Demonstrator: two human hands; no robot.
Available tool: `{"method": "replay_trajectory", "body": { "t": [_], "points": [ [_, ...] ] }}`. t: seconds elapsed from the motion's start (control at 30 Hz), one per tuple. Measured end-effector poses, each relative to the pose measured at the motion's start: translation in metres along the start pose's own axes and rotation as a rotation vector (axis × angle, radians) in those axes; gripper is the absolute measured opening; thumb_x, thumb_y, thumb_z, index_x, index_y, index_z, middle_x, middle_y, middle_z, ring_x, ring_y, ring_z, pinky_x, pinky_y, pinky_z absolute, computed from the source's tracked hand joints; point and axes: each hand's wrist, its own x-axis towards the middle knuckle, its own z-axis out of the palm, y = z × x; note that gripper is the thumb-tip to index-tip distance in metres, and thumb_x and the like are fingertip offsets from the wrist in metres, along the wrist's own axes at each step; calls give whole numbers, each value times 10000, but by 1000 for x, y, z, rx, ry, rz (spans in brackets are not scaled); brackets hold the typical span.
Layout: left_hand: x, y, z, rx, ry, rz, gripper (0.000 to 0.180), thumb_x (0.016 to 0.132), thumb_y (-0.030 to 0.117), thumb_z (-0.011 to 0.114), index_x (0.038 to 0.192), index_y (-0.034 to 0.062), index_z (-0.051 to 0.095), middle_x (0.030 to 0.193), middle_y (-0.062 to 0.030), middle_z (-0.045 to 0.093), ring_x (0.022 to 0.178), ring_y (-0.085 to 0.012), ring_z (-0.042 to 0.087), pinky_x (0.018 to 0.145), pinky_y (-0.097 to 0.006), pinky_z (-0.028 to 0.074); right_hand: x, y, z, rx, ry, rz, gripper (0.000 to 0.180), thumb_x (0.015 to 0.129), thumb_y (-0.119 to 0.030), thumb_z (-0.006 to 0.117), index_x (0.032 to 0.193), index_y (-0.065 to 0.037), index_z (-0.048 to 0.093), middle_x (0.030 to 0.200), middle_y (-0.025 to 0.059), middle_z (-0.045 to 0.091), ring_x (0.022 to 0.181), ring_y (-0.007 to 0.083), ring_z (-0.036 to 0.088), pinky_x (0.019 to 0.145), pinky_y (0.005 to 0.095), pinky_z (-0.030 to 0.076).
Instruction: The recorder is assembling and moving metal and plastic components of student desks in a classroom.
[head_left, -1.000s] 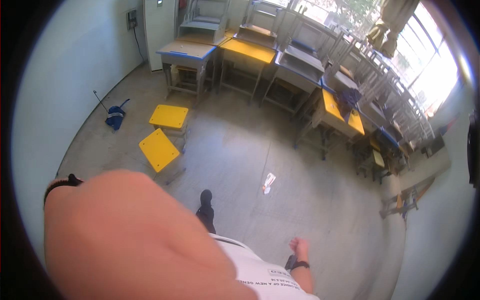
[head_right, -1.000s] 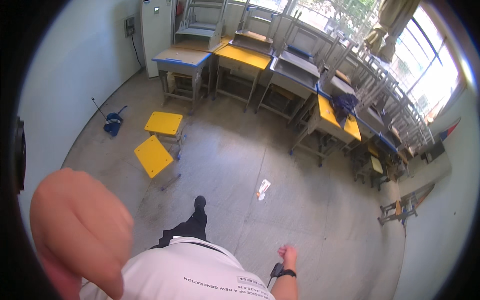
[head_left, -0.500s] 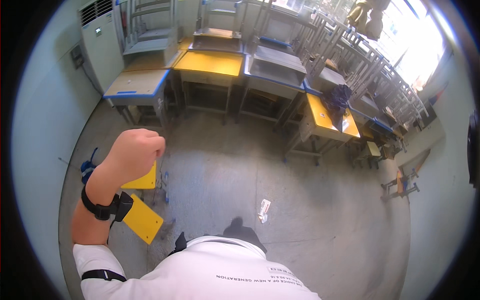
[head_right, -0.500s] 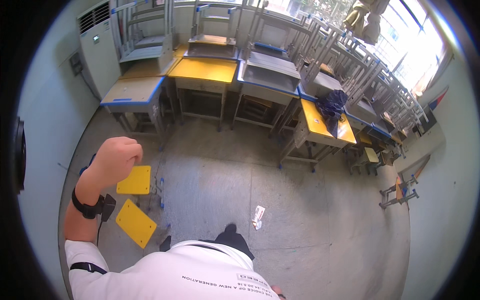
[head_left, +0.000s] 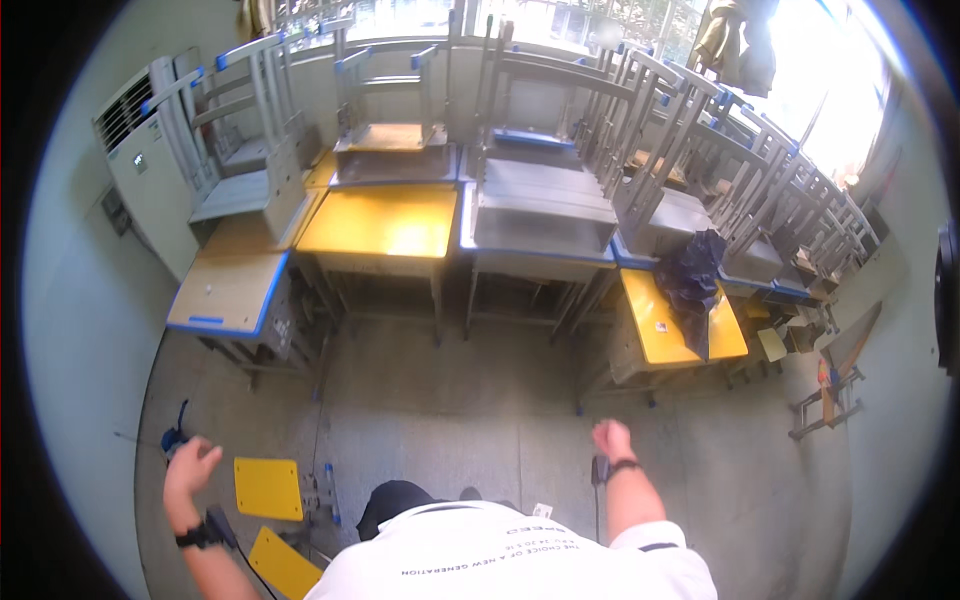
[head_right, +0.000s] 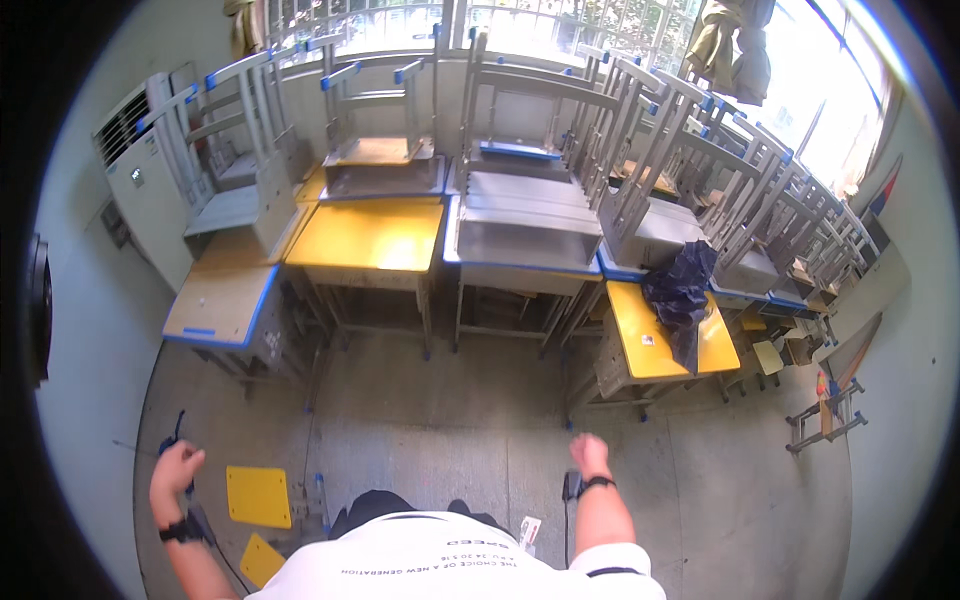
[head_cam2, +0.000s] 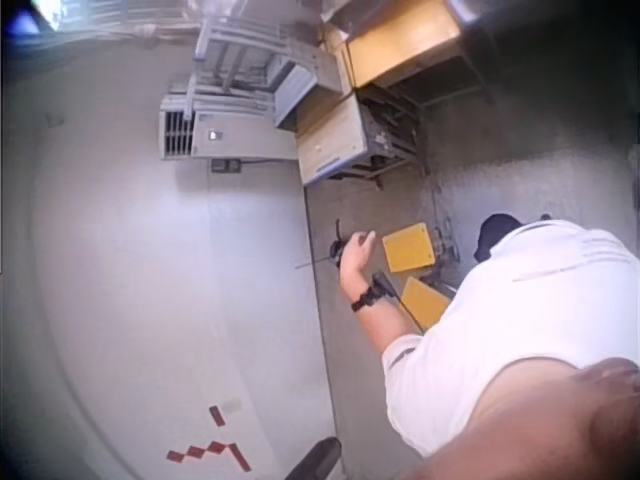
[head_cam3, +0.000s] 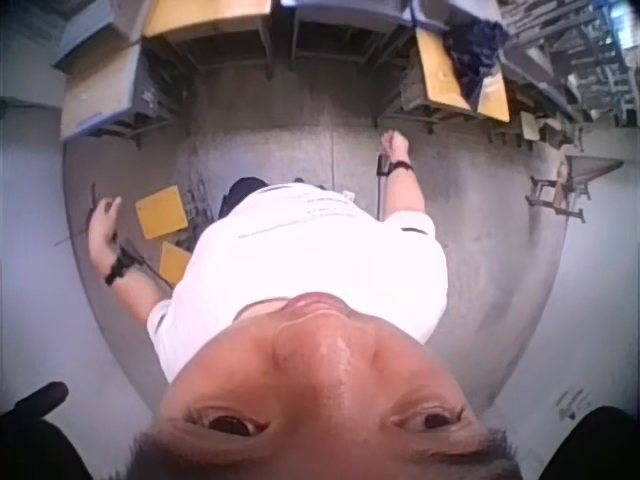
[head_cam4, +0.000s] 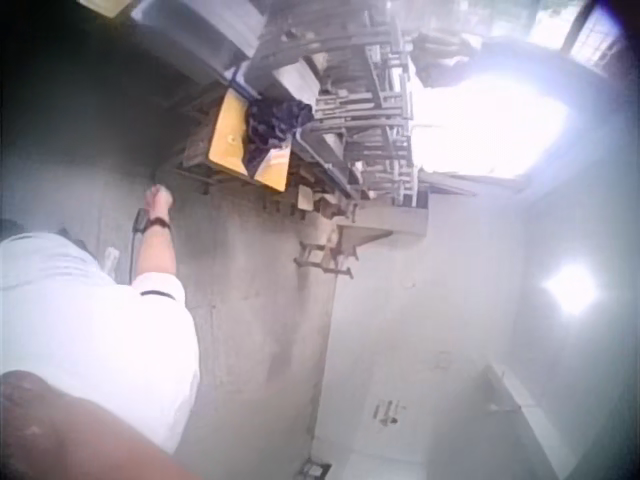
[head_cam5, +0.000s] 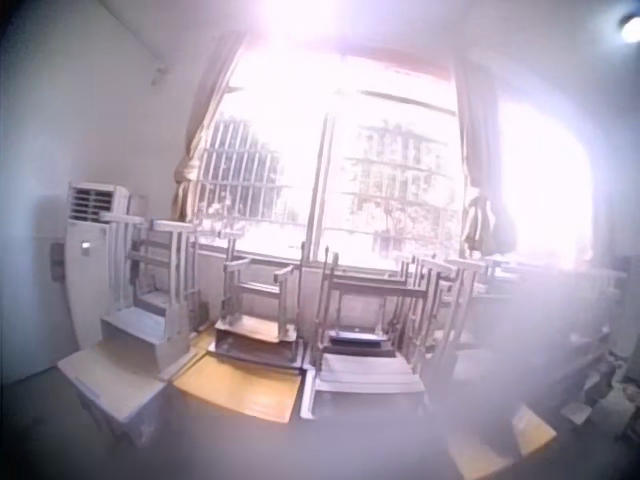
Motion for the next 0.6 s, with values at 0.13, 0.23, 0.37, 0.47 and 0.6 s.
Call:
{"method": "replay_trajectory", "body": {
  "t": [0.13, 0.23, 0.37, 0.47, 0.6],
  "points": [
    [36, -32, 12, -203, -32, -248, 245, 840, 226, 631, 883, -15, 614, 678, -92, 632, 624, -161, 608, 606, -315, 481, 60, -174, 235, -11, -153, -311, 260, 841, -129, 578, 1076, -17, 567, 896, 113, 658, 763, 217, 647, 634, 299, 515],
    [80, -39, 8, -231, 2, -353, 222, 841, 194, 612, 855, -27, 607, 641, -87, 620, 552, -167, 593, 551, -320, 480, 102, -267, 346, -72, -371, -632, 285, 846, -110, 586, 1096, 23, 556, 968, 115, 649, 833, 194, 638, 730, 284, 511],
    [163, -66, 5, -366, 61, -297, 290, 884, 249, 578, 989, -21, 582, 806, -99, 644, 704, -153, 635, 631, -320, 492, 123, -347, 473, 131, -492, -712, 278, 858, -122, 610, 1097, 11, 560, 963, 89, 637, 838, 176, 623, 777, 283, 485],
    [218, -21, 15, -261, 24, -334, 280, 914, 337, 563, 1006, 73, 586, 694, -10, 552, 580, -112, 494, 515, -269, 395, 156, -396, 529, 223, -525, -709, 338, 864, -189, 628, 1137, -13, 537, 1020, 80, 617, 917, 176, 603, 829, 295, 460],
    [253, 98, 1, -370, -20, -371, 258, 922, 340, 563, 980, 92, 600, 672, 20, 527, 539, -95, 447, 480, -250, 353, 215, -452, 593, 287, -541, -701, 360, 863, -230, 638, 1143, -30, 531, 1015, 61, 605, 928, 179, 591, 828, 293, 446]
  ]
}}
